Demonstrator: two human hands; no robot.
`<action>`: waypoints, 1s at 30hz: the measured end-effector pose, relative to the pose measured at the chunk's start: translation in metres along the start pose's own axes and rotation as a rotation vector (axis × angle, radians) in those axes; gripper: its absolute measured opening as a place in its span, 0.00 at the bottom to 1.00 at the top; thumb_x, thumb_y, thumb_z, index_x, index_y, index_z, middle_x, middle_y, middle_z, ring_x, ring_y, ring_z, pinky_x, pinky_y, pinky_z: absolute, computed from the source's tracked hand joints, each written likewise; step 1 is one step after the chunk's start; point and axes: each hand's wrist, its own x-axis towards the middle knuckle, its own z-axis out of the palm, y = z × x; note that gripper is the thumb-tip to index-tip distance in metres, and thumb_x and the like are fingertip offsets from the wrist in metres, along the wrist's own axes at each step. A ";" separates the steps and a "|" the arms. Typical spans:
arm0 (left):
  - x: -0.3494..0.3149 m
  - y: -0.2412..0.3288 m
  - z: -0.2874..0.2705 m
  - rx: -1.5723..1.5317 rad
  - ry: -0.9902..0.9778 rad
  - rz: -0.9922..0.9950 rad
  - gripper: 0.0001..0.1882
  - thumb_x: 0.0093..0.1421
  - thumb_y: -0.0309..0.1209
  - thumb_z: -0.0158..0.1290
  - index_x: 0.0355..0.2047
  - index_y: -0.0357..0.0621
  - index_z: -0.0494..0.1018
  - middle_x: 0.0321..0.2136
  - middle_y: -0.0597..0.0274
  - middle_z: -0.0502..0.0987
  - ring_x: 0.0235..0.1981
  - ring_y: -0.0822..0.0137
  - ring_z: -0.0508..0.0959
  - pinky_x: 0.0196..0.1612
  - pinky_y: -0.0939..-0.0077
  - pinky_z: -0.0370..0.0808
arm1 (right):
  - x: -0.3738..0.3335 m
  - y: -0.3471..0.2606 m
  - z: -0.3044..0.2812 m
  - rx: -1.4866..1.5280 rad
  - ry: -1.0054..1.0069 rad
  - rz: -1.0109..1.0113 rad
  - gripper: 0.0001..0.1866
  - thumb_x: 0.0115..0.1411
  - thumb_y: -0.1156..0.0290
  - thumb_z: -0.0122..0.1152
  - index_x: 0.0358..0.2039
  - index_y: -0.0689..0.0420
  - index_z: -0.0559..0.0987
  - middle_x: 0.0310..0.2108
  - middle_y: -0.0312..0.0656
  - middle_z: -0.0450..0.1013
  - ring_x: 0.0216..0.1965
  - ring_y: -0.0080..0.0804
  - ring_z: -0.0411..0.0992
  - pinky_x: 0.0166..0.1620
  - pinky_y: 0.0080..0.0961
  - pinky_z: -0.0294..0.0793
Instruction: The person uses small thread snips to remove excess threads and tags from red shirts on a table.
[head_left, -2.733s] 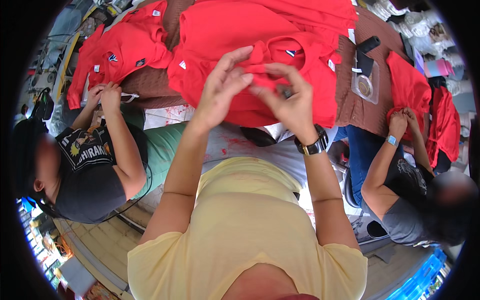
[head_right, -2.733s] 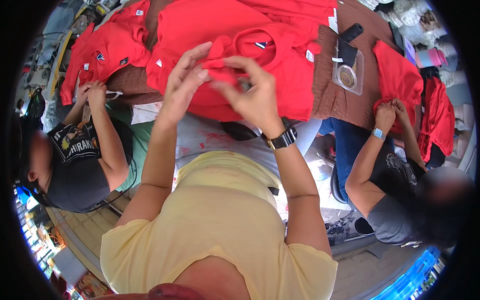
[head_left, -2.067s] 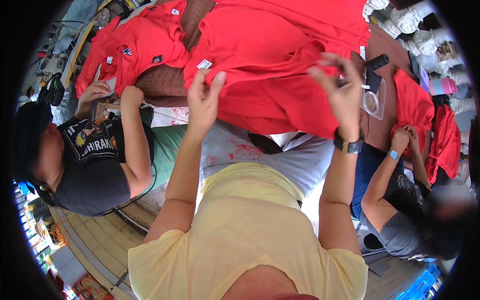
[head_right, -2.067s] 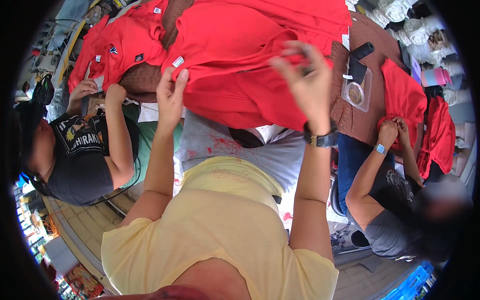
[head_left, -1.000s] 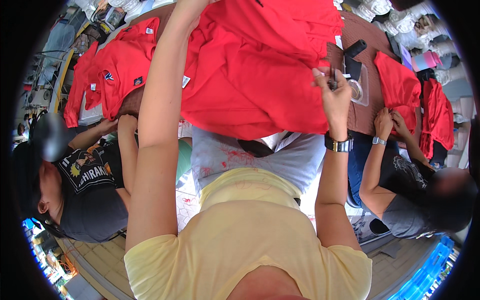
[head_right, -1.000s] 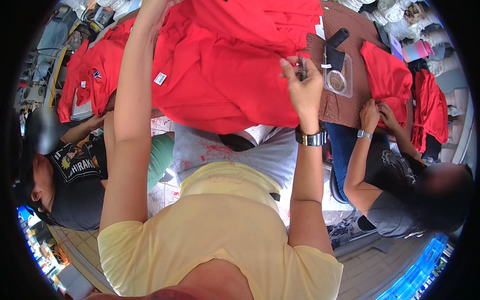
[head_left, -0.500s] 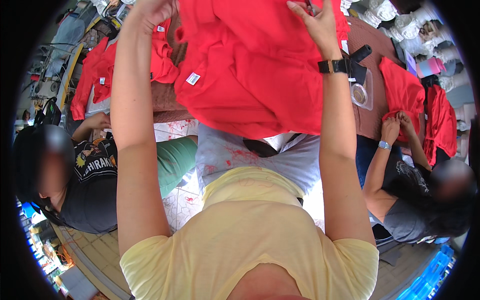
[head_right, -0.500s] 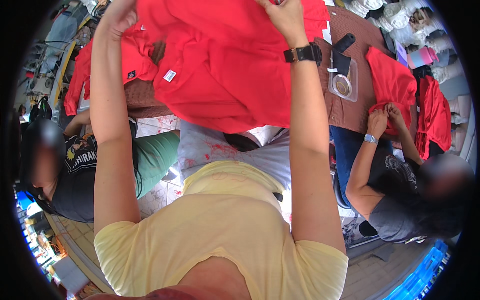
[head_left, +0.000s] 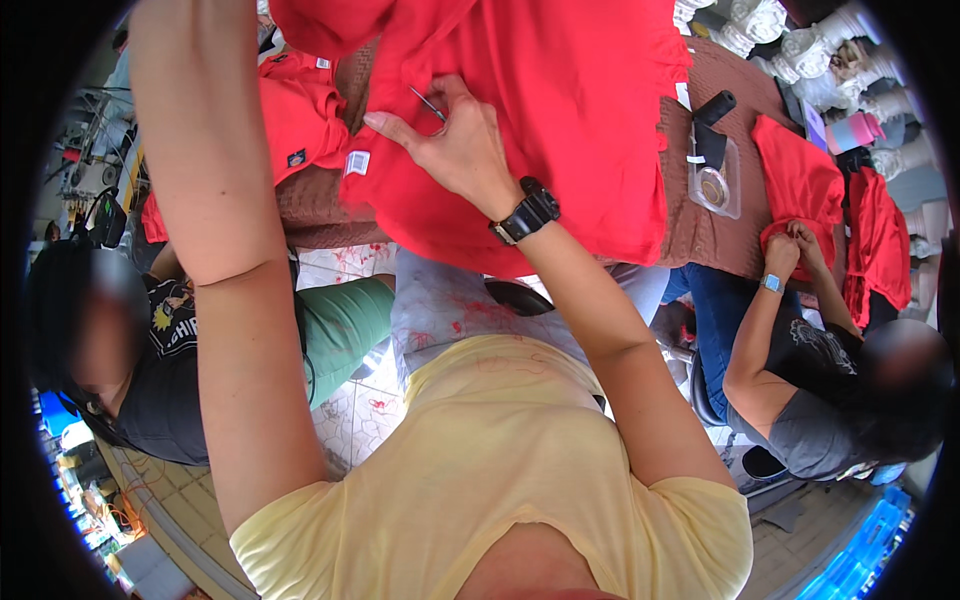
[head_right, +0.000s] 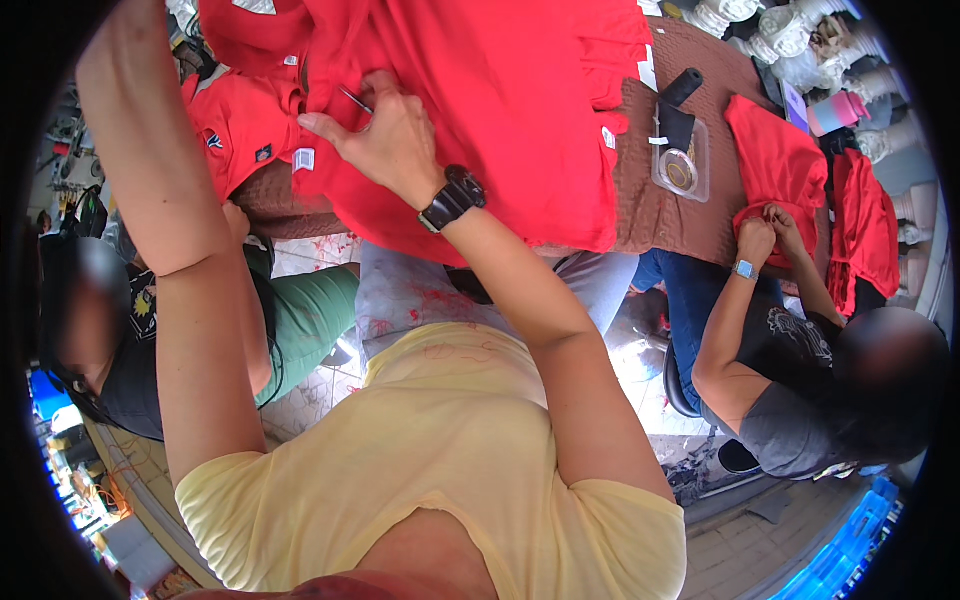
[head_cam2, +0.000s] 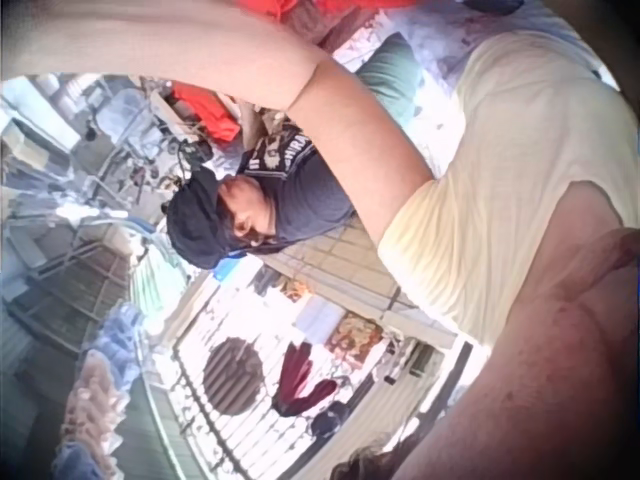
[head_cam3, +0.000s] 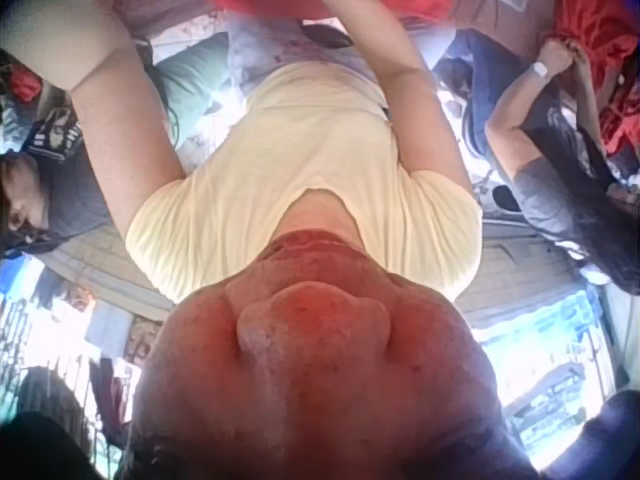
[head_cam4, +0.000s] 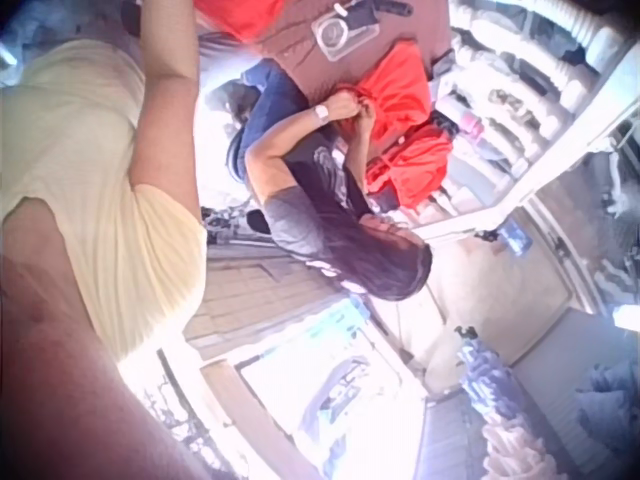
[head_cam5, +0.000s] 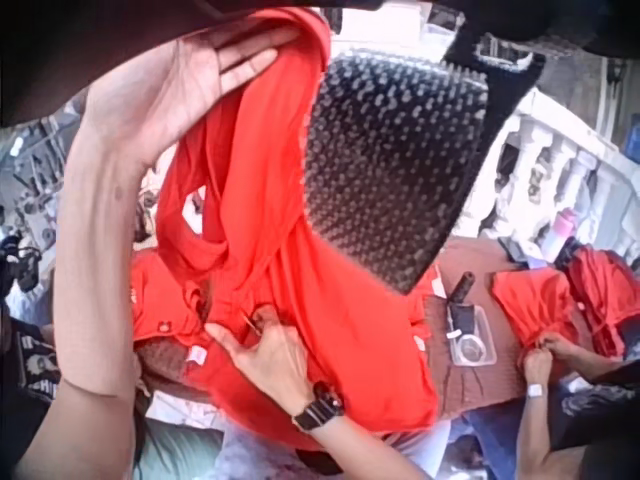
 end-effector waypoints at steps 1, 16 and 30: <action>-0.017 0.001 -0.003 0.139 0.020 -0.067 0.25 0.73 0.40 0.36 0.62 0.37 0.62 0.59 0.44 0.69 0.61 0.48 0.69 0.67 0.53 0.63 | -0.003 -0.004 0.008 0.073 0.037 -0.034 0.43 0.45 0.41 0.77 0.46 0.66 0.73 0.35 0.56 0.80 0.37 0.52 0.81 0.40 0.43 0.80; -0.071 -0.041 -0.072 1.049 0.244 -0.358 0.24 0.64 0.37 0.49 0.57 0.39 0.66 0.52 0.47 0.71 0.53 0.51 0.73 0.58 0.57 0.69 | -0.063 -0.008 -0.036 0.548 -0.328 0.076 0.13 0.58 0.67 0.70 0.35 0.64 0.80 0.25 0.37 0.75 0.28 0.17 0.68 0.33 0.25 0.69; 0.093 -0.214 -0.042 1.142 0.102 -0.107 0.25 0.56 0.34 0.62 0.52 0.41 0.71 0.45 0.50 0.74 0.46 0.54 0.77 0.50 0.61 0.75 | -0.081 0.075 -0.196 0.438 0.210 0.514 0.07 0.63 0.68 0.67 0.38 0.58 0.82 0.26 0.25 0.74 0.22 0.08 0.64 0.26 0.12 0.59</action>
